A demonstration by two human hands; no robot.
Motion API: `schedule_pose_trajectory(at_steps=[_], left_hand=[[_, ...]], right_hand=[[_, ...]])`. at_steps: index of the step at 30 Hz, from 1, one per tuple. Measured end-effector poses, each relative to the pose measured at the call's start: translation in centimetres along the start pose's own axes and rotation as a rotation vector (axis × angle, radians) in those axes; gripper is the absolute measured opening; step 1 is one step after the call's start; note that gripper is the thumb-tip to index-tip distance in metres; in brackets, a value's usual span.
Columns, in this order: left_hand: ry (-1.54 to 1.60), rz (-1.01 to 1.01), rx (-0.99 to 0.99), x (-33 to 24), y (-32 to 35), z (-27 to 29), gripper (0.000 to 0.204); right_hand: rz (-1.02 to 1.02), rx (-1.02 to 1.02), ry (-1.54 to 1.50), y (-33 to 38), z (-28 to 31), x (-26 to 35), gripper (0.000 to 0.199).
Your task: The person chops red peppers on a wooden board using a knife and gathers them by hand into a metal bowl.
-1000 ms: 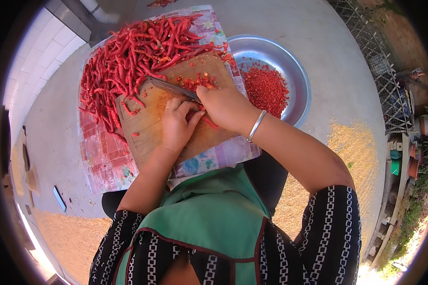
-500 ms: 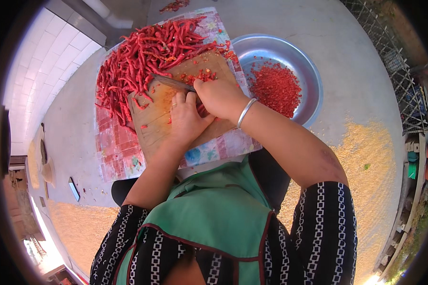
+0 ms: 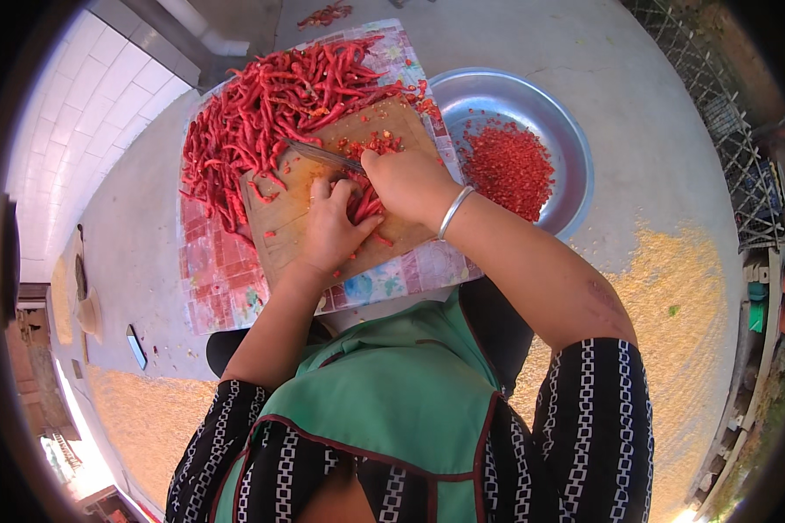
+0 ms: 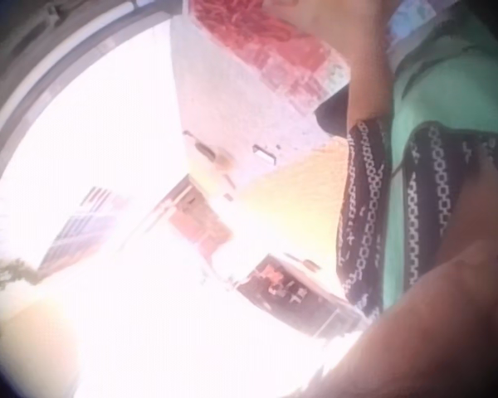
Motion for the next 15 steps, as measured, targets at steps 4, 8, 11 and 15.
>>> schedule_pose_trajectory(at_steps=[4,8,11,15], left_hand=[[-0.031,0.001,-0.060,-0.8,0.5,0.1,0.048],[-0.032,0.006,-0.062,0.1,0.8,-0.5,0.038],[0.027,-0.042,-0.096,0.8,0.7,-0.7,0.032],[0.098,0.025,-0.060,1.3,0.5,-0.9,0.030]], right_hand=[[0.008,-0.025,-0.018,0.1,0.0,-0.2,0.010],[0.032,-0.068,0.001,0.2,-0.2,-0.2,0.011],[0.024,-0.055,-0.020,0.2,-0.4,0.1,0.011],[-0.018,0.003,-0.002,0.3,-0.4,0.2,0.011]])
Point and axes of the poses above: each hand's wrist, its own y-axis away from the middle knuckle, its own z-axis out of the back of the hand, x = y × z, the point moved 3 cm from there along -y, towards the middle knuckle, and after that the axes turned 8 degrees about y, right-handed, at the moved point
